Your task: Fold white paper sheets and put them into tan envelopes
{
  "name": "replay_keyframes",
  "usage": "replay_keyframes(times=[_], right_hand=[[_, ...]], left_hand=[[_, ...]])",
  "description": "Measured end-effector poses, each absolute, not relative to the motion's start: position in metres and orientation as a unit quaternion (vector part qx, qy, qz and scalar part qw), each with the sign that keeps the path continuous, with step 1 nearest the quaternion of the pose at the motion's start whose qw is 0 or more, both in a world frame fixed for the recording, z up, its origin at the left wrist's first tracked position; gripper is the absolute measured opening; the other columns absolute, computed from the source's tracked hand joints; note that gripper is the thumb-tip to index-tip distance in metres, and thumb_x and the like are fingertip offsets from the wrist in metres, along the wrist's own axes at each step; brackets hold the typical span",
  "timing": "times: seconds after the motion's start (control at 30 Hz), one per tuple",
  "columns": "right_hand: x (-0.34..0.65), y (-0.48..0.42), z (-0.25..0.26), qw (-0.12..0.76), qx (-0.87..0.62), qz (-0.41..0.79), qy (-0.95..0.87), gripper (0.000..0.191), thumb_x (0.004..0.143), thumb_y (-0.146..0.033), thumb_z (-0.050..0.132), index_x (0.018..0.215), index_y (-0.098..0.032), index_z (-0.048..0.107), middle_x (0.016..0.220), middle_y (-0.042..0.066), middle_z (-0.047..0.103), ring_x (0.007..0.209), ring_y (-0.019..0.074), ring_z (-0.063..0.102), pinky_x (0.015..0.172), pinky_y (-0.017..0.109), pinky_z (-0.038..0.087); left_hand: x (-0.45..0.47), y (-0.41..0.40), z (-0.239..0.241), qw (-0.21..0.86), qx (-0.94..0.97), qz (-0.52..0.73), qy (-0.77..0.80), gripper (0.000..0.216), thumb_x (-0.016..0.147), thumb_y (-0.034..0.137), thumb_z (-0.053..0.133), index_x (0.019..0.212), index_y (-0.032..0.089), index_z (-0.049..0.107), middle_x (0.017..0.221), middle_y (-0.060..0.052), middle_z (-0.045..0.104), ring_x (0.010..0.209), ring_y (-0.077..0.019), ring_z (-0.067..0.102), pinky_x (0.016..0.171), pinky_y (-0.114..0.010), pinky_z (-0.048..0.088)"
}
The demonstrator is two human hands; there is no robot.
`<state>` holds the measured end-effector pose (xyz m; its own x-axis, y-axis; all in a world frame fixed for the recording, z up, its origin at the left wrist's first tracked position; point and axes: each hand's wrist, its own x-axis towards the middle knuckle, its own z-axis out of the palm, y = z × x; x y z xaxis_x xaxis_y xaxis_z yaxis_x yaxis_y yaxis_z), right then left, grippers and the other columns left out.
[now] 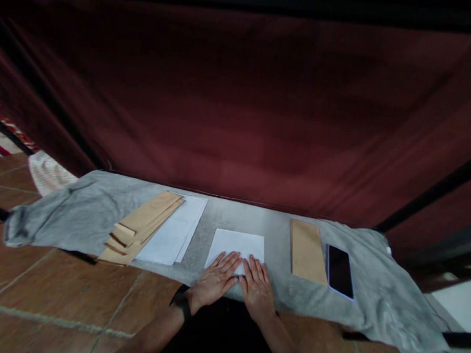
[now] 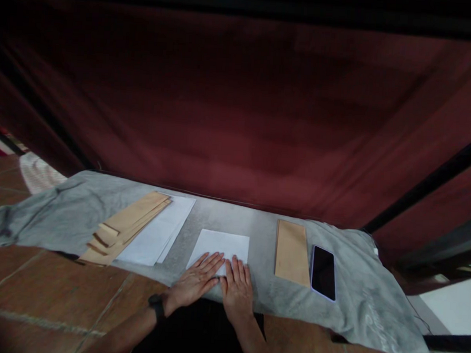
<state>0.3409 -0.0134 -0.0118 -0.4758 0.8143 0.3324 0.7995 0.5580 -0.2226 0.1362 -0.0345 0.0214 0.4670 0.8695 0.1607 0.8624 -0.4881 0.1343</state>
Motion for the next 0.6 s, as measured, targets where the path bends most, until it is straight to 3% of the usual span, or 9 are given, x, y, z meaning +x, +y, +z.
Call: replay_keyframes(times=[0.2,0.6], right_hand=[[0.349,-0.026,-0.008,0.218,-0.48,-0.02,-0.85,0.048,0.105,-0.037,0.042,0.149,-0.021,0.05,0.159,0.012,0.041,0.143,0.0273,0.044,0.119,0.046,0.03],[0.352,-0.028,-0.003,0.211,-0.474,-0.015,-0.855,0.047,0.105,-0.035,0.04,0.149,-0.02,0.05,0.159,0.014,0.041,0.144,0.0282,0.041,0.119,0.048,0.03]], left_hand=[[0.143,-0.033,0.015,0.032,0.84,0.109,0.531,0.056,0.108,0.045,0.027,0.16,0.024,0.024,0.163,-0.006,0.035,0.151,-0.0171,0.029,0.126,-0.042,0.021],[0.159,-0.008,0.009,0.003,0.801,0.115,0.588,0.062,0.106,0.051,0.026,0.156,0.015,0.033,0.162,-0.015,0.036,0.151,-0.0252,0.032,0.124,-0.049,0.021]])
